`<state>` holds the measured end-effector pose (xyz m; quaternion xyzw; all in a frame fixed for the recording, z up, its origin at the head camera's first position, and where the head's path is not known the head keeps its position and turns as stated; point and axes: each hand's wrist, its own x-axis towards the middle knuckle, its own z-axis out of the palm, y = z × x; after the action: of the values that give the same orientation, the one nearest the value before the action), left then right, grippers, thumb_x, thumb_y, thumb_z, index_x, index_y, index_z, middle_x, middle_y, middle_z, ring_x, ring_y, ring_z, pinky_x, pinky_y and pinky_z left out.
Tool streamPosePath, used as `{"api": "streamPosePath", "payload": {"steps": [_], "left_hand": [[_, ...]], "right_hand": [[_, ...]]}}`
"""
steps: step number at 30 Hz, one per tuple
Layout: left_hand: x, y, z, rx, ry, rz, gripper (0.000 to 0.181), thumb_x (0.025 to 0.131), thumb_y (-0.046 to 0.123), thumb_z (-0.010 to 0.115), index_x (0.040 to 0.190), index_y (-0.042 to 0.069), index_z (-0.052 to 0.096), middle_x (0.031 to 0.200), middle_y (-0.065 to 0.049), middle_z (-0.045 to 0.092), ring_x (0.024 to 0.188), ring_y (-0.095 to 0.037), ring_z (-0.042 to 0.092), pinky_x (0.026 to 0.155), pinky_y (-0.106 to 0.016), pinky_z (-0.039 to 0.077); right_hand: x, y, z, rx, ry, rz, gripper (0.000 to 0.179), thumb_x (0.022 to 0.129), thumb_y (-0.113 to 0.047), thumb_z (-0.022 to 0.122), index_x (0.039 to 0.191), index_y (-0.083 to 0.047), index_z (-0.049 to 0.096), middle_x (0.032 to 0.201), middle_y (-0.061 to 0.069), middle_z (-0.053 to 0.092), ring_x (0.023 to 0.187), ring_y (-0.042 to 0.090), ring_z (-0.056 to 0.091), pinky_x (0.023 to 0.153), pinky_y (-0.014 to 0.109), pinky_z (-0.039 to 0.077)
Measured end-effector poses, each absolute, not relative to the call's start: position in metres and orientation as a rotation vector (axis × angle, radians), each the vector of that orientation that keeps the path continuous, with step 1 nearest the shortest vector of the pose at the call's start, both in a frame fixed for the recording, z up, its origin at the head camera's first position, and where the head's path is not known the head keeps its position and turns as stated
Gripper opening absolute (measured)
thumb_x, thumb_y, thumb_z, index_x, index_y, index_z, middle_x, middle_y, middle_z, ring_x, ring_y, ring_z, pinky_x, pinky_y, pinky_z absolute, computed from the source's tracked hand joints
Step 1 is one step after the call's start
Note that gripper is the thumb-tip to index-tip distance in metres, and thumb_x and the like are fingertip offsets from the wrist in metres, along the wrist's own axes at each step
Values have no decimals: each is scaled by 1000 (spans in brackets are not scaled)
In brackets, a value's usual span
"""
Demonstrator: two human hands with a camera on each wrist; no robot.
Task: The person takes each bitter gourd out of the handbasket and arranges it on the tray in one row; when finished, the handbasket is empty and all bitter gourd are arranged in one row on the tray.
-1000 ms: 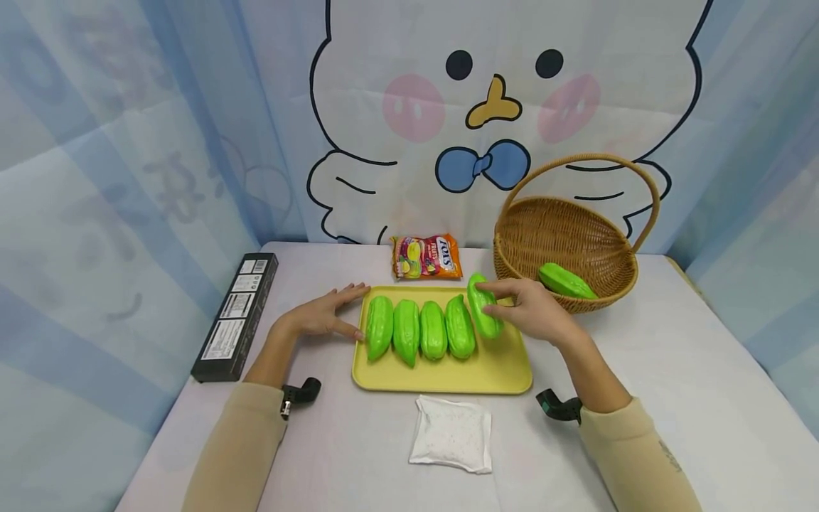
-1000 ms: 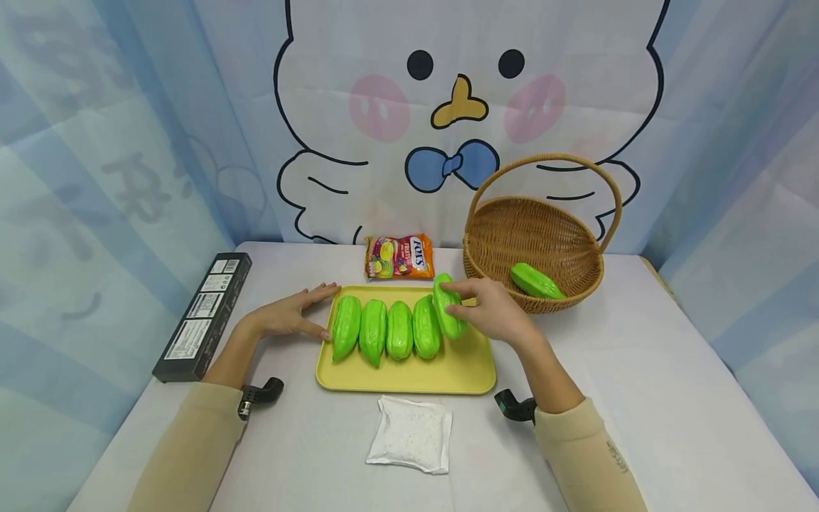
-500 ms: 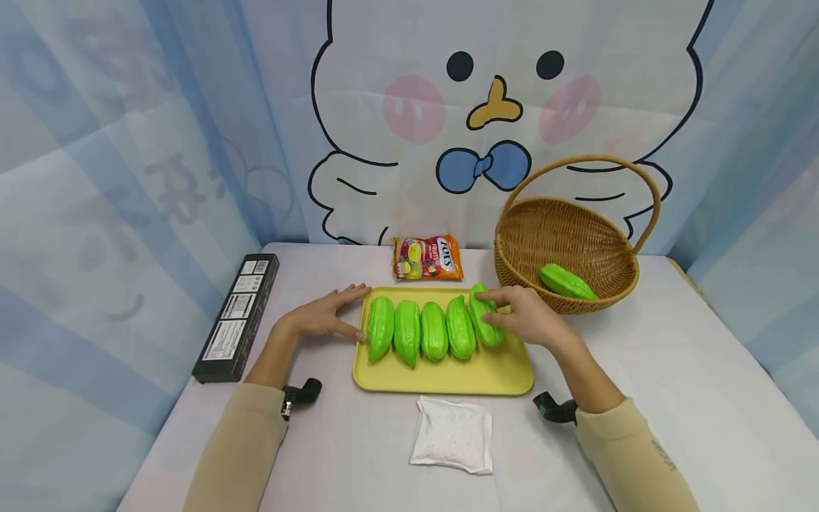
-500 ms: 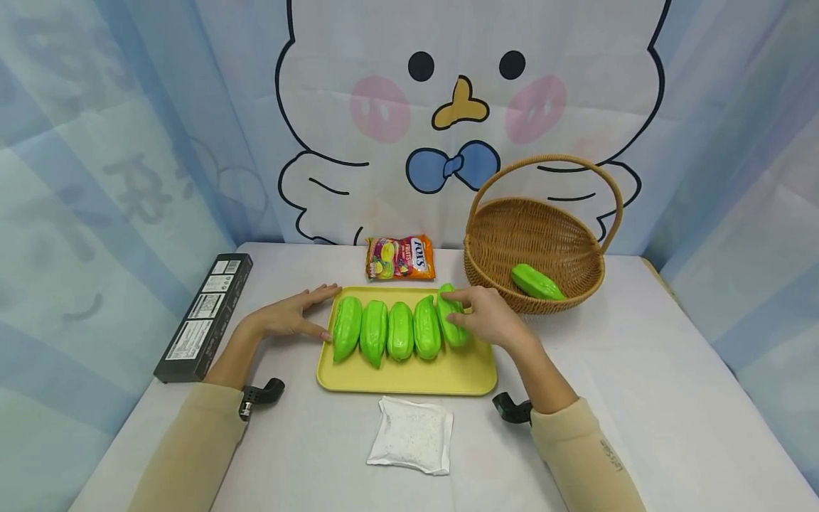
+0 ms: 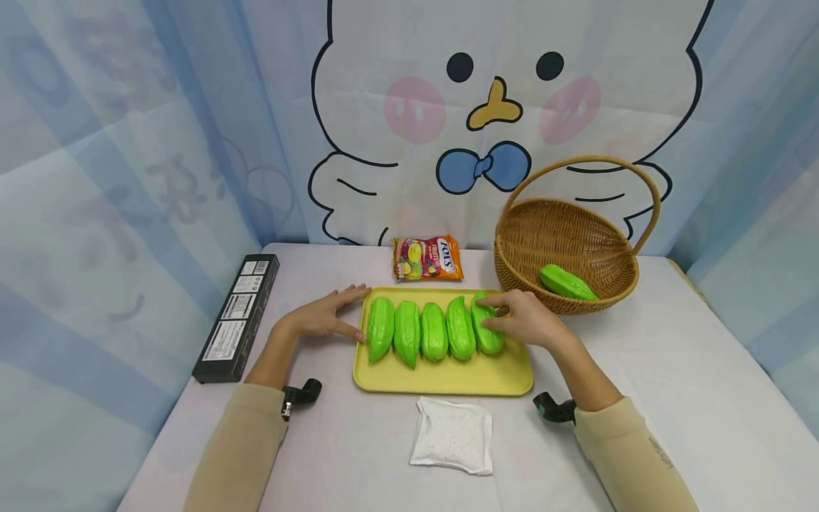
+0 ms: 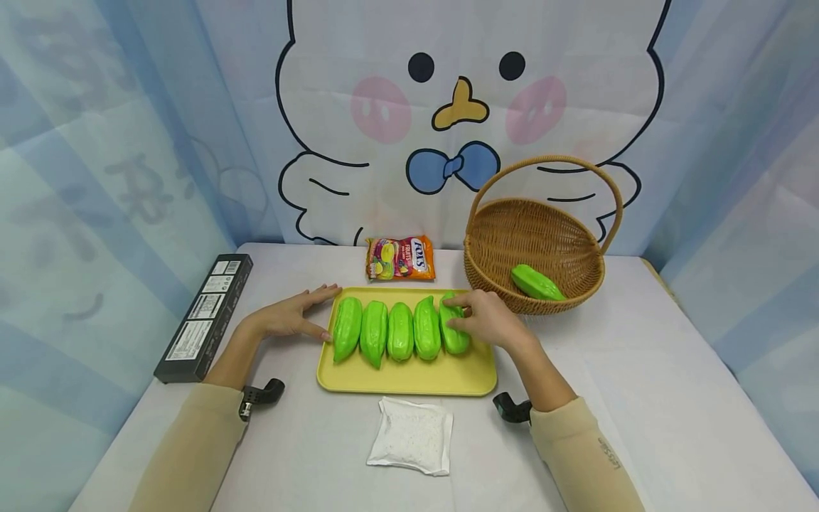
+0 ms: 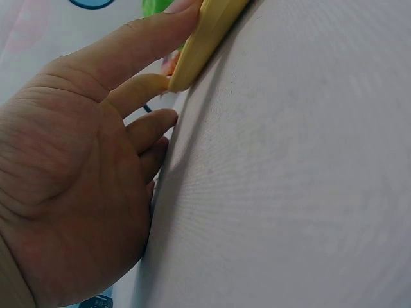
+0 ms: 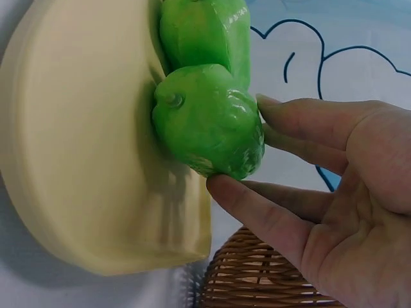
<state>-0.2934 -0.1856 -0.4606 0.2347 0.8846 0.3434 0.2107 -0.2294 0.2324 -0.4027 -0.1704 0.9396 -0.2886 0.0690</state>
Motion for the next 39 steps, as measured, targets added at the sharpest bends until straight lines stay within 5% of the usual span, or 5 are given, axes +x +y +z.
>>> {"api": "streamPosePath", "payload": {"steps": [17,32,39], "left_hand": [[-293,-186,-461,644,2454,962,108,79,46,88,166,27,27,176,-2,14,164,-29,-1,133,-55,-7],[-295,-187,-460,603,2448,944,113,74,49,91,166,31,27,177,0,12,164,-31,-3,132,-58,-6],[-294,-187,-460,628,2447,953,113,75,45,91,167,27,27,177,-3,12,164,-33,-3,132,-58,-6]], "right_hand": [[-232,237,-404,-520,2707,-956,43,96,-22,76,135,-4,70,131,21,71,88,12,70,72,28,56],[-232,237,-404,-518,2668,-986,45,96,-21,77,136,-3,69,131,21,71,85,12,71,68,27,59],[-230,237,-403,-497,2618,-1049,45,96,-17,76,137,-1,67,130,25,70,90,17,76,74,37,67]]}}
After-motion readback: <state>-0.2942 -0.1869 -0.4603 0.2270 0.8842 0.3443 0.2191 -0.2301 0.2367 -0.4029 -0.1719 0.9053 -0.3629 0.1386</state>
